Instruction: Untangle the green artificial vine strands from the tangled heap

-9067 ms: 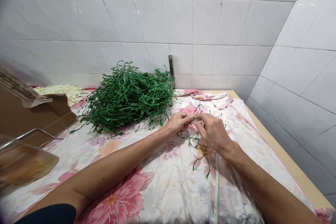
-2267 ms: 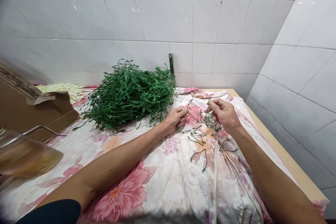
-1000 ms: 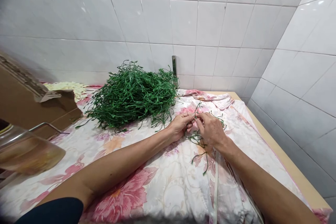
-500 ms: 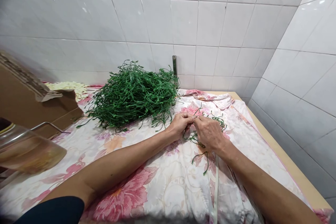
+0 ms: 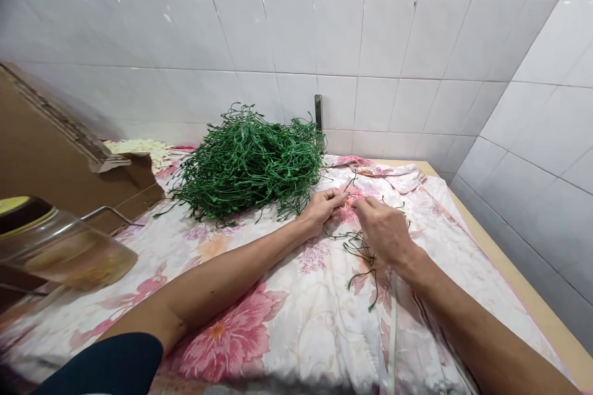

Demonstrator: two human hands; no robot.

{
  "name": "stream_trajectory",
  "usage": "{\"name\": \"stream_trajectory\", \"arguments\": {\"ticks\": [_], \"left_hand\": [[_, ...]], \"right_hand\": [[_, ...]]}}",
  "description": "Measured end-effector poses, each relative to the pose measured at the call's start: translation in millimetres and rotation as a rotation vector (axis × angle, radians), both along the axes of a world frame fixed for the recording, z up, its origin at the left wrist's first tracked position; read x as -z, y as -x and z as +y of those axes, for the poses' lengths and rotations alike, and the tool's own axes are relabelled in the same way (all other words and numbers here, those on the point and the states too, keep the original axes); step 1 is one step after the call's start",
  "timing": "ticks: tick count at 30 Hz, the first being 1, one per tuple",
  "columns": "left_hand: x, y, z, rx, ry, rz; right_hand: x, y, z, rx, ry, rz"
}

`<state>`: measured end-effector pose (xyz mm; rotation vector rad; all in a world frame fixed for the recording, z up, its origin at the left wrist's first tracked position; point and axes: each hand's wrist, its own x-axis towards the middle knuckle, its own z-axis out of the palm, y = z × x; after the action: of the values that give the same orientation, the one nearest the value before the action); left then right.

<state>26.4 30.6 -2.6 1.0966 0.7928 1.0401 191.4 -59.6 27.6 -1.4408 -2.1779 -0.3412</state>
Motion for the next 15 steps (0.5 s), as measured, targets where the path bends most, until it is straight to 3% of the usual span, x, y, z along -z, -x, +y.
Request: {"name": "stream_trajectory", "arguments": {"ticks": [3,7,10,15], "left_hand": [[-5.9,2.5,-3.3,0.152,0.04,-0.068],[-9.9,3.8,-6.8,0.249,0.047,-0.051],[-9.0,3.4,-8.3,0.265,-0.007,-0.031],[-3.8,1.8,-7.6,0.2,-0.009,0.022]], "right_hand": [[-1.7,-20.5,11.4,-0.025,-0.034,0.278],[-5.8,-34.3,14.8,0.033,0.035,0.465],[-10.5,-41.7,15.0,0.062,0.064,0.479],[-16.8,-53.1,13.2,0.212,0.054,0.295]]}}
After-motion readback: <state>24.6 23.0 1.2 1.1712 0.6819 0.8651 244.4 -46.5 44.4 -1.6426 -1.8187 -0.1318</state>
